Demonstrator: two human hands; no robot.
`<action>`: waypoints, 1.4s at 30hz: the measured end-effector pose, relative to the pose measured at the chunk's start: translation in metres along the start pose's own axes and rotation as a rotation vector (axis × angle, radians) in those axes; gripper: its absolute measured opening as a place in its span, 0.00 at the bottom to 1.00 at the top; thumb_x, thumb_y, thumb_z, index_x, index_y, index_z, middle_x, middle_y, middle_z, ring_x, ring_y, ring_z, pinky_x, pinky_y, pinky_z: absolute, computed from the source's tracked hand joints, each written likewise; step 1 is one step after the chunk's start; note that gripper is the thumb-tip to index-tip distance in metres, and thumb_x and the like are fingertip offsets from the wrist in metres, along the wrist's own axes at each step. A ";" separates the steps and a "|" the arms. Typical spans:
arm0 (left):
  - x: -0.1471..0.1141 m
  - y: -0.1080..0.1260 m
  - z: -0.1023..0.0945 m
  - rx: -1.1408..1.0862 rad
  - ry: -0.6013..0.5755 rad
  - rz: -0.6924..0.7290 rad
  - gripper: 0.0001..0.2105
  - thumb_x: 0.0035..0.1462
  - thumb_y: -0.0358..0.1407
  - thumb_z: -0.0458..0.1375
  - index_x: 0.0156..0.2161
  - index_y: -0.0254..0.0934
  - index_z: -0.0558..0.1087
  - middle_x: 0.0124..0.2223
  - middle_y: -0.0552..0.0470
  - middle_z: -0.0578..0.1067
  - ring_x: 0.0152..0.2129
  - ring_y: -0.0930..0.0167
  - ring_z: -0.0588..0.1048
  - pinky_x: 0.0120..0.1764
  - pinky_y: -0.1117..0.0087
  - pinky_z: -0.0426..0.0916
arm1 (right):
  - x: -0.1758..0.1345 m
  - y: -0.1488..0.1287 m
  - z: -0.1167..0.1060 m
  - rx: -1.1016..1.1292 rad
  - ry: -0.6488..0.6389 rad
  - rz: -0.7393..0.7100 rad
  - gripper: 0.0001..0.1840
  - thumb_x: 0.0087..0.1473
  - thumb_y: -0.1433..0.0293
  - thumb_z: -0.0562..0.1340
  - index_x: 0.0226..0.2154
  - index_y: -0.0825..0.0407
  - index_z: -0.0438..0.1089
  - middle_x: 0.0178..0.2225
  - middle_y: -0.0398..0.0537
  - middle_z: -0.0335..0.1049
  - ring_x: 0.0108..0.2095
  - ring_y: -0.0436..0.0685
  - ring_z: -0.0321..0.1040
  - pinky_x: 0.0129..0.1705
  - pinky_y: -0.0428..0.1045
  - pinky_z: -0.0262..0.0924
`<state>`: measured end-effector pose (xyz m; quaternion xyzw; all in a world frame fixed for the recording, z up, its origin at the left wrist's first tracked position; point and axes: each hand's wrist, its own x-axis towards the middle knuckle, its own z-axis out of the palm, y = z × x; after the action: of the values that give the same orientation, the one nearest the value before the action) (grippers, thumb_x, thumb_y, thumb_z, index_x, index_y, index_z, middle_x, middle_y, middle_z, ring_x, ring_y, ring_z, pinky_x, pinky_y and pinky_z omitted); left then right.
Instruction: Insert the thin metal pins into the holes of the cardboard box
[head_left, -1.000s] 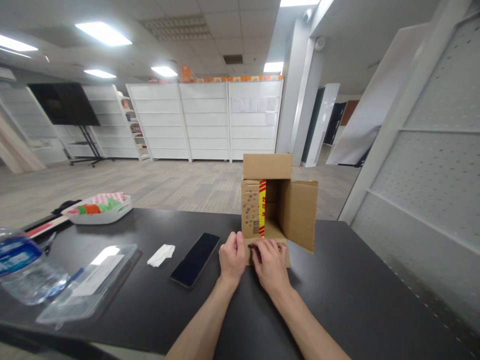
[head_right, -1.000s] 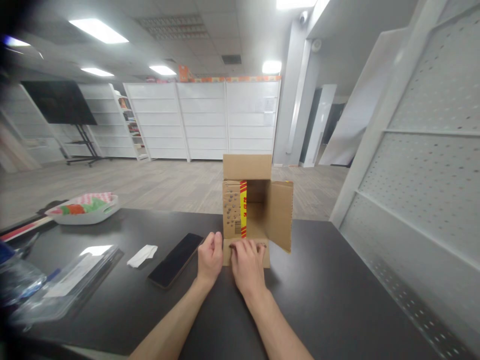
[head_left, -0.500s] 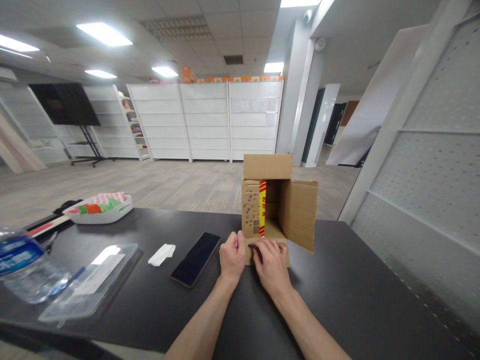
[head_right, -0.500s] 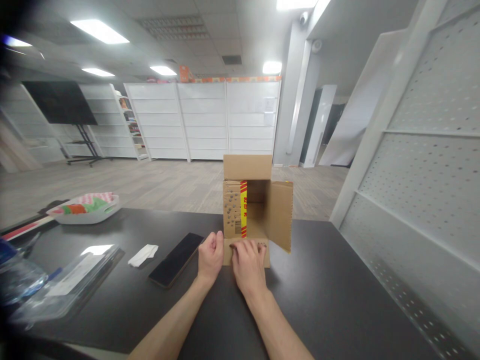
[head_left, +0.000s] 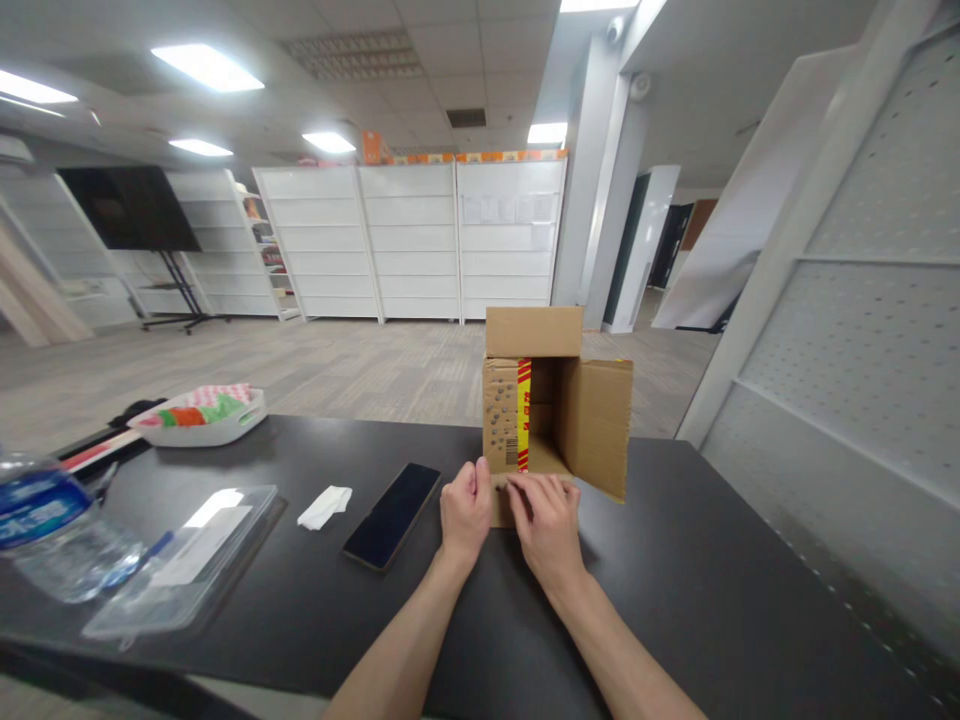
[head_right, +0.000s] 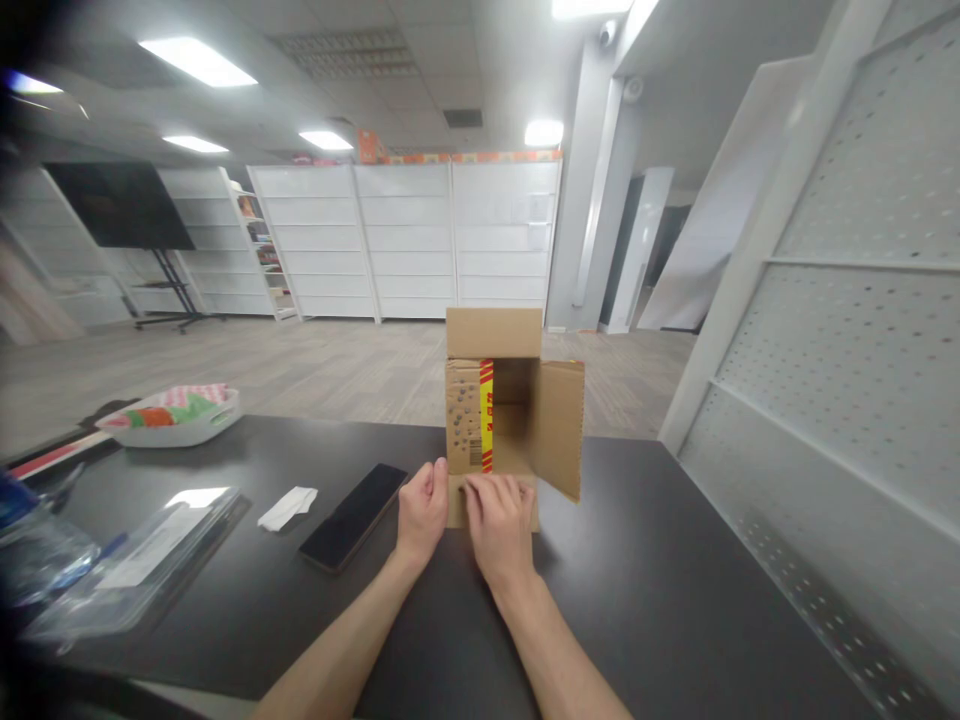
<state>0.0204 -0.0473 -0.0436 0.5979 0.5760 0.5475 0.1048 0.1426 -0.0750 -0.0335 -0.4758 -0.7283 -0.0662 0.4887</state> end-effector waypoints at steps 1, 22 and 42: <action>0.000 0.000 0.000 -0.002 0.000 -0.004 0.19 0.61 0.42 0.46 0.20 0.38 0.53 0.17 0.60 0.56 0.16 0.78 0.53 0.23 0.75 0.49 | 0.000 0.000 0.000 0.010 0.017 0.005 0.10 0.61 0.70 0.53 0.38 0.50 0.70 0.36 0.47 0.73 0.38 0.55 0.65 0.44 0.52 0.46; 0.001 0.000 0.000 -0.020 0.007 -0.030 0.20 0.60 0.44 0.46 0.20 0.37 0.51 0.17 0.61 0.53 0.16 0.78 0.53 0.23 0.75 0.49 | -0.003 0.010 0.001 0.047 0.056 0.086 0.09 0.61 0.67 0.54 0.32 0.52 0.67 0.31 0.46 0.70 0.35 0.54 0.64 0.43 0.51 0.48; 0.001 0.000 0.000 -0.044 0.008 -0.037 0.20 0.60 0.45 0.46 0.20 0.38 0.51 0.17 0.60 0.53 0.16 0.78 0.52 0.23 0.74 0.49 | -0.002 0.009 0.000 0.044 0.073 0.081 0.10 0.61 0.66 0.54 0.31 0.52 0.66 0.30 0.46 0.69 0.34 0.54 0.63 0.42 0.51 0.48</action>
<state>0.0198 -0.0464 -0.0435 0.5825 0.5751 0.5605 0.1257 0.1501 -0.0716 -0.0383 -0.4912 -0.6916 -0.0475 0.5274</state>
